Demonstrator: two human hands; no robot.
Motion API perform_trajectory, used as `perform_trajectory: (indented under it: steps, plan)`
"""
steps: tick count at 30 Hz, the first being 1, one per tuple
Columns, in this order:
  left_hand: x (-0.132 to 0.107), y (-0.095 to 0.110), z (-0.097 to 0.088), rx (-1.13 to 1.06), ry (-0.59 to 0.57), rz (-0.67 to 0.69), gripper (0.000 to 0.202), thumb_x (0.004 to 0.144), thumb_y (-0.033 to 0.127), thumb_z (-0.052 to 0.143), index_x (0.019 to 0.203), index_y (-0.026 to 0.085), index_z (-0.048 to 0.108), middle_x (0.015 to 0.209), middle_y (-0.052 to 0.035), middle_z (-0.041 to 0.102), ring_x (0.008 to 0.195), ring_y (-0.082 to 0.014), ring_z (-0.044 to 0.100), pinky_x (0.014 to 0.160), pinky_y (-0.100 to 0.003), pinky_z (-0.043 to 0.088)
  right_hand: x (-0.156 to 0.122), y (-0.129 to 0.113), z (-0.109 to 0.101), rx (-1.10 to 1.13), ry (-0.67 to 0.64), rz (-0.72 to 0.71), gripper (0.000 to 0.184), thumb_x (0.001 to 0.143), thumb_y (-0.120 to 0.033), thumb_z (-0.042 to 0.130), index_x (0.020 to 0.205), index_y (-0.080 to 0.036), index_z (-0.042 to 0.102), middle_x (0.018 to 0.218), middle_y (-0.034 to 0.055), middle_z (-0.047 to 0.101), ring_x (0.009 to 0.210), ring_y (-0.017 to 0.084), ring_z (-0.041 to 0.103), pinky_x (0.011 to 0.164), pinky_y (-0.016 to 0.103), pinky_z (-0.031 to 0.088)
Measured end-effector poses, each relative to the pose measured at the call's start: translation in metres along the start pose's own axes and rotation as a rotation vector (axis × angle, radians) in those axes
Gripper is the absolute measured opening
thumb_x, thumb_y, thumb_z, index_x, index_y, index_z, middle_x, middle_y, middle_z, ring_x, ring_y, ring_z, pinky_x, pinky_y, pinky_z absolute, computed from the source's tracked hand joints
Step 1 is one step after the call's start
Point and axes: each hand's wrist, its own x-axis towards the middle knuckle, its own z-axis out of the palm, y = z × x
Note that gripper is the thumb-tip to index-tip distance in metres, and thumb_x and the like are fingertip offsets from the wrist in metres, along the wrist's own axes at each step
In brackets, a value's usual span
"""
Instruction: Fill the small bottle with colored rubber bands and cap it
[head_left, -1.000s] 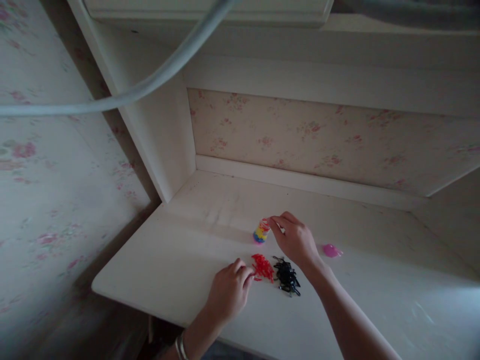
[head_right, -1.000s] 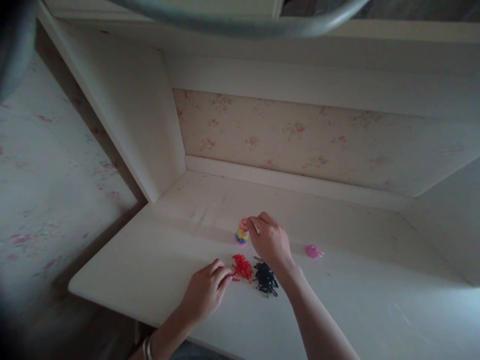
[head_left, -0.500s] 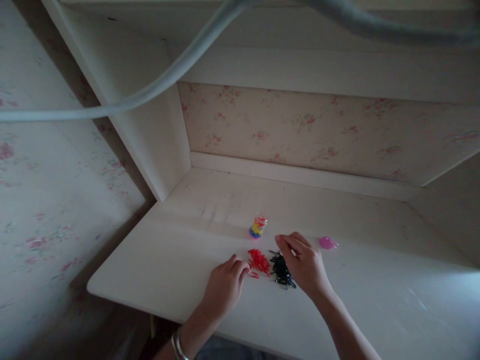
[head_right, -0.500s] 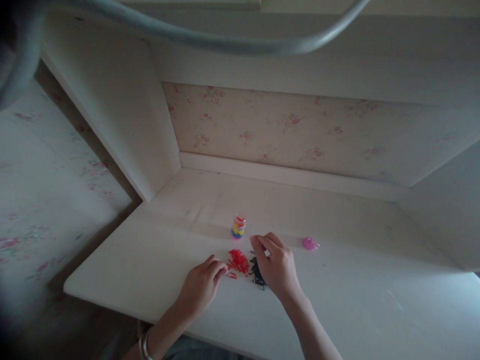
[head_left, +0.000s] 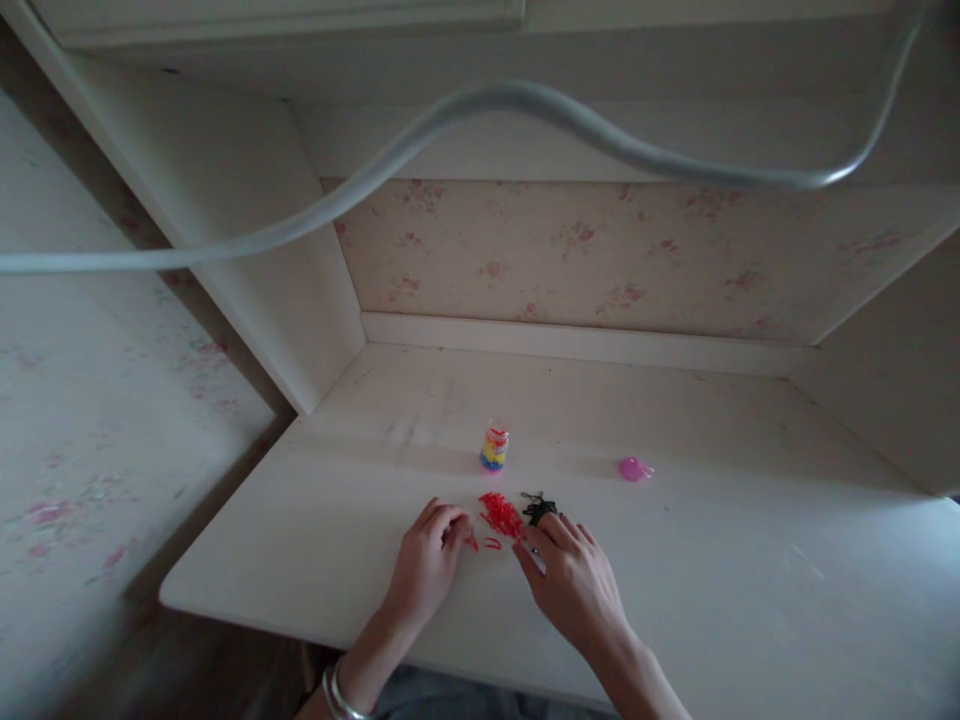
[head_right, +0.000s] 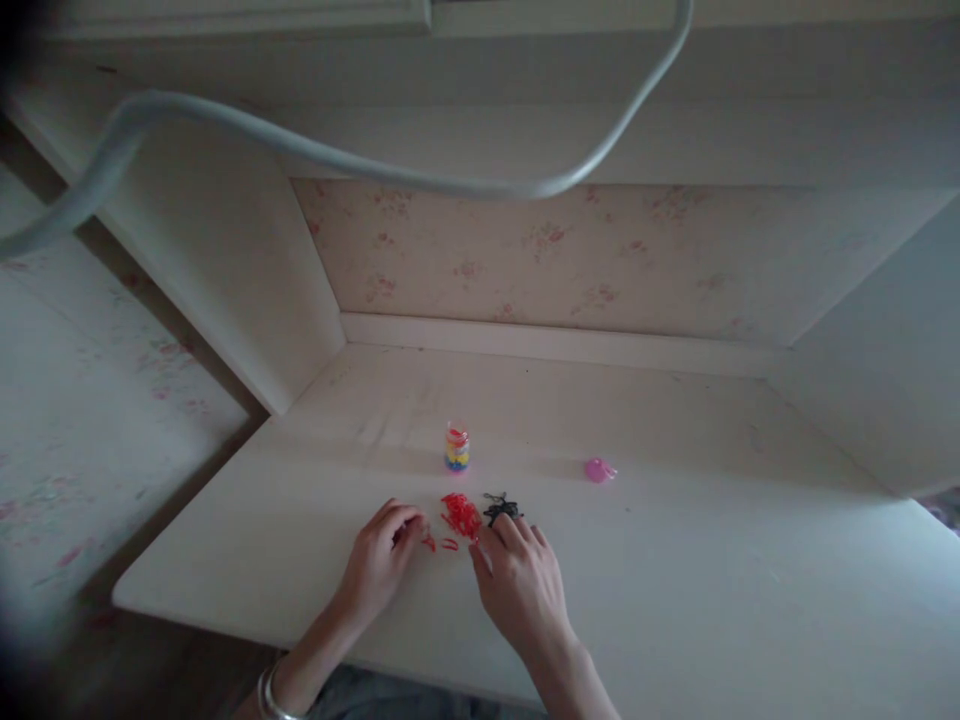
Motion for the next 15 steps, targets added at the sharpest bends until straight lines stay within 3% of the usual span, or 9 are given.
perform_trajectory:
  steps: [6,15]
  plan:
    - [0.024,0.023,-0.016,-0.064,0.045,-0.011,0.025,0.093,0.034,0.048,0.083,0.019,0.065,0.081,-0.0035,0.062,0.071,-0.0137,0.058,0.064,-0.022,0.045,0.002,0.002,0.008,0.003,0.05,-0.018,0.016,0.092,-0.024,0.051,0.087,-0.025,0.066,0.078,0.0024,0.059,0.073,0.017,0.051,0.067,0.03,0.031]
    - [0.091,0.063,-0.038,-0.1,0.132,0.058,0.029,0.091,0.041,0.051,0.085,0.017,0.066,0.081,-0.0022,0.062,0.068,-0.0114,0.053,0.062,-0.021,0.041,0.005,-0.002,0.005,0.027,0.097,-0.046,0.022,0.093,-0.021,0.046,0.08,-0.022,0.064,0.075,0.0037,0.058,0.071,0.016,0.053,0.066,0.03,0.033]
